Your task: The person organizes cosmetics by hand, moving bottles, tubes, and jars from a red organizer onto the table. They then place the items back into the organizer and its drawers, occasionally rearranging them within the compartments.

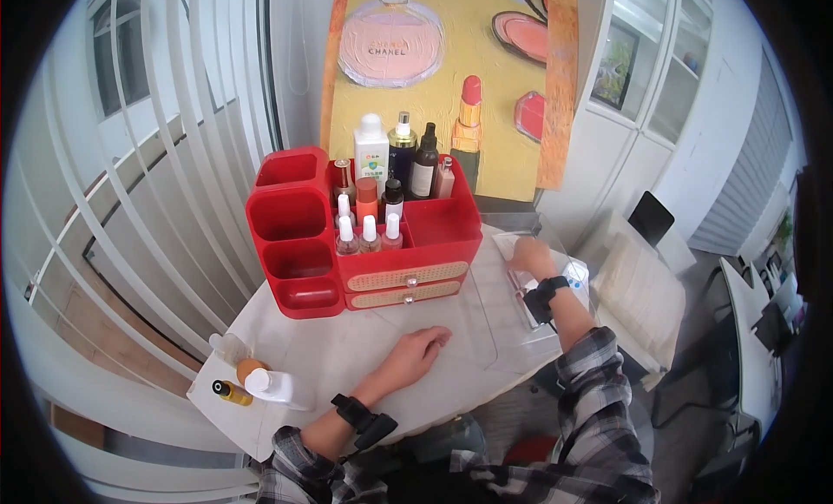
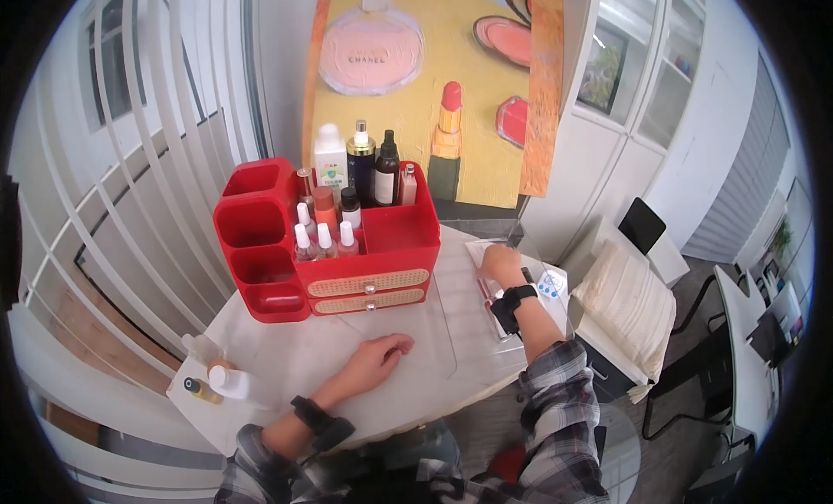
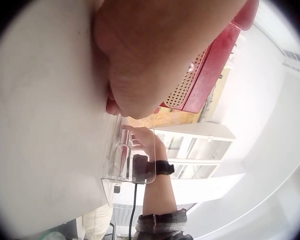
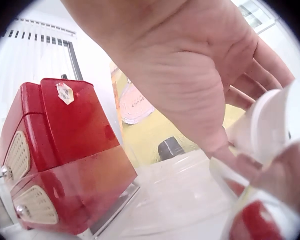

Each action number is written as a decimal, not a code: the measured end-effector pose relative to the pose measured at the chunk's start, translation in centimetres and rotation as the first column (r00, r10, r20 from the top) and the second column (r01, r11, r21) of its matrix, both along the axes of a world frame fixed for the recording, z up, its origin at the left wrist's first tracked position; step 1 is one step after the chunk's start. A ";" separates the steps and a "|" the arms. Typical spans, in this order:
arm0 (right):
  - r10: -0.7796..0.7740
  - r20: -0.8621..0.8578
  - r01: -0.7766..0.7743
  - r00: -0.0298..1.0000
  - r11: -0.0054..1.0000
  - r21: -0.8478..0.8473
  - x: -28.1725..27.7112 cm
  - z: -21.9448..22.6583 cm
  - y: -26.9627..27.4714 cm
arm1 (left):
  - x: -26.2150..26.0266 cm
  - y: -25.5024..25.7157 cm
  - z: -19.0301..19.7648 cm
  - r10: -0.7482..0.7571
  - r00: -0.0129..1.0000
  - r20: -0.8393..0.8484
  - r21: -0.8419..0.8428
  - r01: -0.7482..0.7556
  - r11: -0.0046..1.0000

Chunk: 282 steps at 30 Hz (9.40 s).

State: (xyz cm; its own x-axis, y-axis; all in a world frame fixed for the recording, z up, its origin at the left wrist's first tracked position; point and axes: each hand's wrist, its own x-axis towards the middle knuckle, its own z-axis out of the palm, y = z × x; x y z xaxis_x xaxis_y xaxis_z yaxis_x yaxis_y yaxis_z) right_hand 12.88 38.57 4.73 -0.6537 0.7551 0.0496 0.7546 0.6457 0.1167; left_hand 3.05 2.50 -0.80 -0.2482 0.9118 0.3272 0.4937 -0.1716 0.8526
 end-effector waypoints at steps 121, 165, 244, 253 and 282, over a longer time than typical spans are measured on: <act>0.181 -0.520 -0.163 0.835 0.983 0.080 5.0 11.4 -4.4 | 0.3 0.1 -0.3 0.028 0.999 -0.024 -0.009 -0.028 1.000; 0.334 -0.844 -0.366 0.419 0.913 0.179 -3.4 10.9 -16.7 | 0.2 -0.1 -0.4 0.003 0.999 -0.034 0.066 -0.001 0.998; 0.141 -0.847 -0.757 0.512 0.541 -0.367 -9.9 17.5 -4.3 | -0.1 -18.9 11.9 0.439 0.850 -0.292 -0.296 -0.517 0.803; 0.434 -0.659 -0.756 0.615 0.561 -0.337 -13.6 16.1 -4.7 | -0.7 -19.2 11.3 0.481 0.843 -0.239 -0.304 -0.536 0.788; 0.295 -0.876 -0.842 0.382 0.502 -0.197 -12.6 15.5 -7.0 | -0.4 -16.9 11.2 0.566 0.762 -0.314 -0.120 -0.623 0.773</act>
State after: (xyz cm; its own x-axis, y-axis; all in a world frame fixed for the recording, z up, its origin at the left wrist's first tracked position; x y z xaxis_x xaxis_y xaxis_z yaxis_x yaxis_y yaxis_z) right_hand 0.29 31.58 20.28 -0.8661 0.2266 0.4455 -0.2111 0.6421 -0.7370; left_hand 2.63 -14.44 10.37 -0.7003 0.6582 0.2763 0.6320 0.3919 0.6686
